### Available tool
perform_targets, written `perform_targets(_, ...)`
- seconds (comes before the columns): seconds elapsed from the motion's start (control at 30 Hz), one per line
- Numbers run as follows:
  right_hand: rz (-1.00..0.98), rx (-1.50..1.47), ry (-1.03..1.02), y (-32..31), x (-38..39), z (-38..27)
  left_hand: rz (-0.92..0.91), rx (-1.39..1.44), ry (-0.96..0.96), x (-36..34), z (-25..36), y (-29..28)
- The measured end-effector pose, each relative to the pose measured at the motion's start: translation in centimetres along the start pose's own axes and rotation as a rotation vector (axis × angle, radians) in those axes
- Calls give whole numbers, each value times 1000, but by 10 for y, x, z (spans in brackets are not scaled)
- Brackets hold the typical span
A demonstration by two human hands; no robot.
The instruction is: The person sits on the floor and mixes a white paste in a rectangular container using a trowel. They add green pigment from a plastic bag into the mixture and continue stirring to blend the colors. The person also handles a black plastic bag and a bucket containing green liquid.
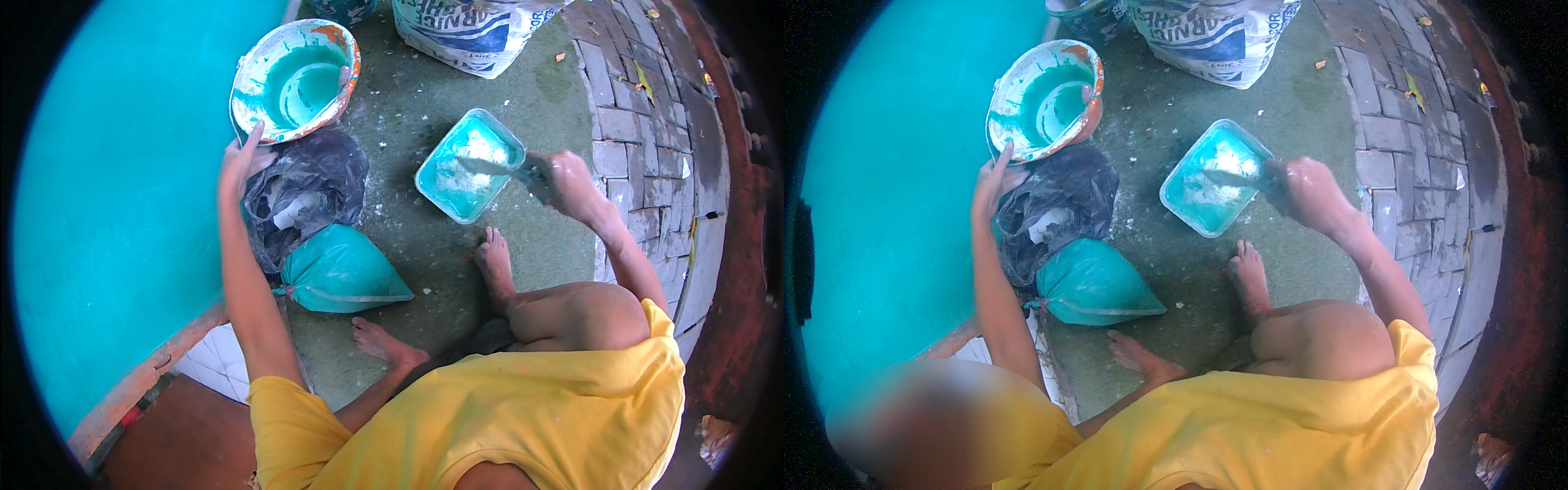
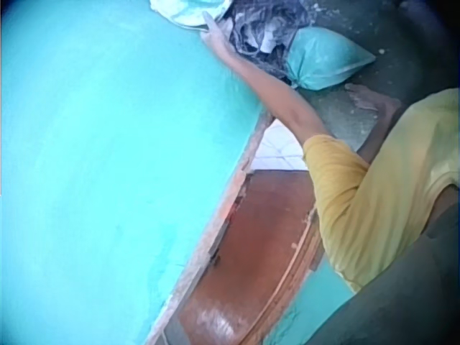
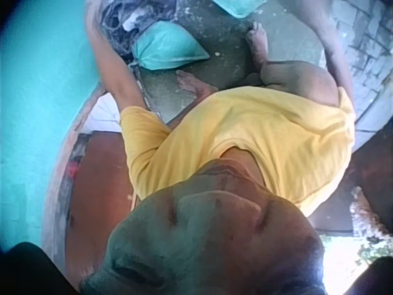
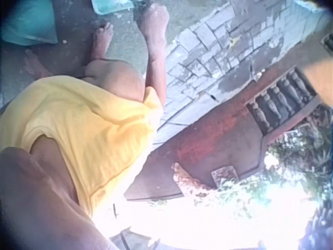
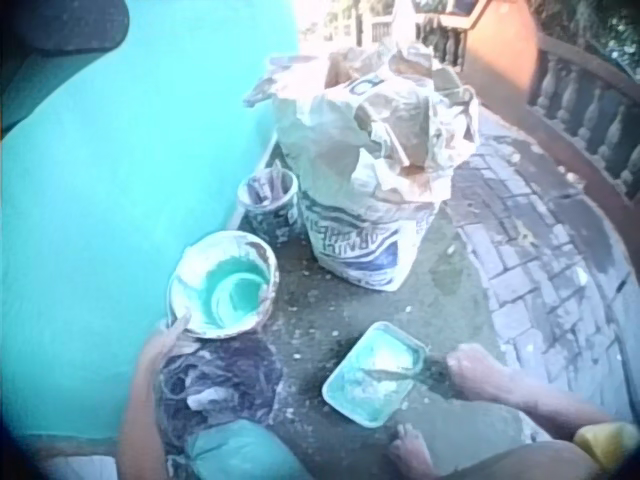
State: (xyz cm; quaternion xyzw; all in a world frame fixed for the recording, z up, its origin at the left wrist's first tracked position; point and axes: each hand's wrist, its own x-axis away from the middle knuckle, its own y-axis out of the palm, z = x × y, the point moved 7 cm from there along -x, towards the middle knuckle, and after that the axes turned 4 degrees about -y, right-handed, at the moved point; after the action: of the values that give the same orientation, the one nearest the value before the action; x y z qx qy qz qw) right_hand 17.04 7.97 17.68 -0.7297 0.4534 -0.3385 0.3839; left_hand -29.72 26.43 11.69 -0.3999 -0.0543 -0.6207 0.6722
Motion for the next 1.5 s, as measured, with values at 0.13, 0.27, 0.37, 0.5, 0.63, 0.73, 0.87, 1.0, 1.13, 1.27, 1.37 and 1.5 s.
perform_targets(0.13,-2,-28,14,34,-3,11,429,-451,221,81,41,-35)
perform_targets(0.27,10,-58,102,51,-11,25,297,-219,589,183,70,24)
perform_targets(0.37,18,-35,93,62,-23,24,-161,-276,680,219,61,106)
perform_targets(0.5,-8,-14,119,72,-40,21,-343,-430,630,198,-15,201)
perform_targets(0.63,-42,-95,-5,77,-39,34,-216,-286,690,178,-72,258)
perform_targets(0.73,-66,-77,21,61,-26,22,-144,-74,625,177,-91,286)
perform_targets(0.87,-32,-53,51,13,-12,8,-30,71,667,157,-109,306)
perform_targets(1.0,-43,77,177,24,-9,19,-50,109,573,142,-132,321)
perform_targets(1.13,145,-136,51,62,-4,38,-3,133,620,140,-125,327)
perform_targets(1.27,63,-233,79,64,-7,41,-13,102,623,136,-128,322)
perform_targets(1.37,-76,-344,268,60,-2,43,-73,69,587,133,-126,320)
perform_targets(1.5,-39,-272,161,43,8,42,-25,-2,752,146,-87,307)
